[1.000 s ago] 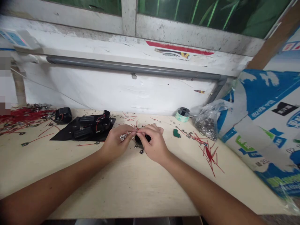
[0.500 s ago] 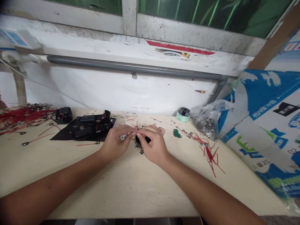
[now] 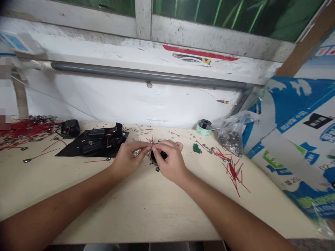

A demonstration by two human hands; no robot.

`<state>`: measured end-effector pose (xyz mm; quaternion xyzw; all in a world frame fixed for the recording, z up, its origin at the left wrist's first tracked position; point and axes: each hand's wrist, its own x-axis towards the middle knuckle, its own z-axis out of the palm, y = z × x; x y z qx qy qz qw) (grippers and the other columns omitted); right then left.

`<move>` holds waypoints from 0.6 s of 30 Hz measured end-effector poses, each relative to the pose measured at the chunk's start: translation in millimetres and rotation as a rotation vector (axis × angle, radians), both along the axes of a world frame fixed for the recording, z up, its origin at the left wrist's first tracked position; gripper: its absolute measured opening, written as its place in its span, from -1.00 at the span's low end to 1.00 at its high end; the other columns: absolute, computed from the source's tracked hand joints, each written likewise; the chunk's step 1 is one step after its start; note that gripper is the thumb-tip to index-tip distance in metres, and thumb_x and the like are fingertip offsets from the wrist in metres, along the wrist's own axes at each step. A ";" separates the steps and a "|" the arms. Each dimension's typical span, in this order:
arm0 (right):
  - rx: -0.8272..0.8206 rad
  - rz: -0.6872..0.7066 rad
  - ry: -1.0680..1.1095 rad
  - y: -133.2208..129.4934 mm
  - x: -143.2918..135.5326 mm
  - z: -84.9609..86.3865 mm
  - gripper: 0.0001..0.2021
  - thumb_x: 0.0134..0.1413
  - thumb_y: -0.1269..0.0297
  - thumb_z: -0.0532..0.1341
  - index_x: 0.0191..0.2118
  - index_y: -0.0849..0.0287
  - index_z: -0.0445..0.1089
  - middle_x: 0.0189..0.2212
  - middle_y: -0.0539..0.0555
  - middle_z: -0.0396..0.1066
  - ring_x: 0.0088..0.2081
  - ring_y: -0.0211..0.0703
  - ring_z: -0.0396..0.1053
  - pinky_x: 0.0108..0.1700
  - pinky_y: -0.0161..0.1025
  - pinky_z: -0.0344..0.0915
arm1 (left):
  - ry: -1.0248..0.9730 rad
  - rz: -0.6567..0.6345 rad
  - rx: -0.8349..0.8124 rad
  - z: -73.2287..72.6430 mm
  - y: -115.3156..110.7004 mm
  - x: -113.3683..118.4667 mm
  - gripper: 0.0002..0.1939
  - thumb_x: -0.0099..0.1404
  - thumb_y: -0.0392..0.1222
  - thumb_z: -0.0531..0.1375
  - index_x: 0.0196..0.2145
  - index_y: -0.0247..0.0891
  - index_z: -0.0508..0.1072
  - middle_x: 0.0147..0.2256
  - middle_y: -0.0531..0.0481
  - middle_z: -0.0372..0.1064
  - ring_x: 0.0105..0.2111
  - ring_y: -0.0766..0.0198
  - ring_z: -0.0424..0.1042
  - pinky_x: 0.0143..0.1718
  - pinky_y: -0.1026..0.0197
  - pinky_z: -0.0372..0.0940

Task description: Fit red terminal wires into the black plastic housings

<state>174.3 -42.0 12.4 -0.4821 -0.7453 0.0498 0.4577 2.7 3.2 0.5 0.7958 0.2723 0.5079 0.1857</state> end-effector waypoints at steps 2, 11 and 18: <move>0.002 0.007 0.007 -1.0 -0.9 0.2 -0.85 0.27 0.33 0.18 -0.30 0.06 0.50 -0.37 -0.02 0.50 -0.24 -0.12 0.43 -0.09 -0.05 0.02 | 0.005 -0.007 0.011 1.8 -0.7 -0.4 -0.84 0.34 -0.27 0.20 -0.26 -0.24 0.61 -0.29 -0.07 0.61 -0.32 0.20 0.58 -0.27 0.21 0.43; -0.016 0.009 0.045 -2.6 -2.0 -0.8 -0.80 0.30 0.31 0.16 -0.31 0.04 0.53 -0.39 -0.02 0.49 -0.26 -0.11 0.43 -0.10 -0.05 0.06 | 0.014 -0.028 -0.019 7.1 -3.3 -1.0 -0.83 0.35 -0.29 0.18 -0.27 -0.25 0.60 -0.30 -0.07 0.60 -0.31 0.20 0.55 -0.28 0.20 0.39; 0.001 -0.004 0.036 -4.2 -3.2 -2.5 -0.78 0.30 0.29 0.14 -0.31 0.04 0.54 -0.41 -0.02 0.48 -0.31 -0.13 0.42 -0.12 -0.06 0.07 | 0.019 -0.018 -0.010 8.2 -4.4 0.3 -0.82 0.35 -0.29 0.17 -0.27 -0.24 0.60 -0.29 -0.07 0.60 -0.31 0.19 0.55 -0.26 0.18 0.40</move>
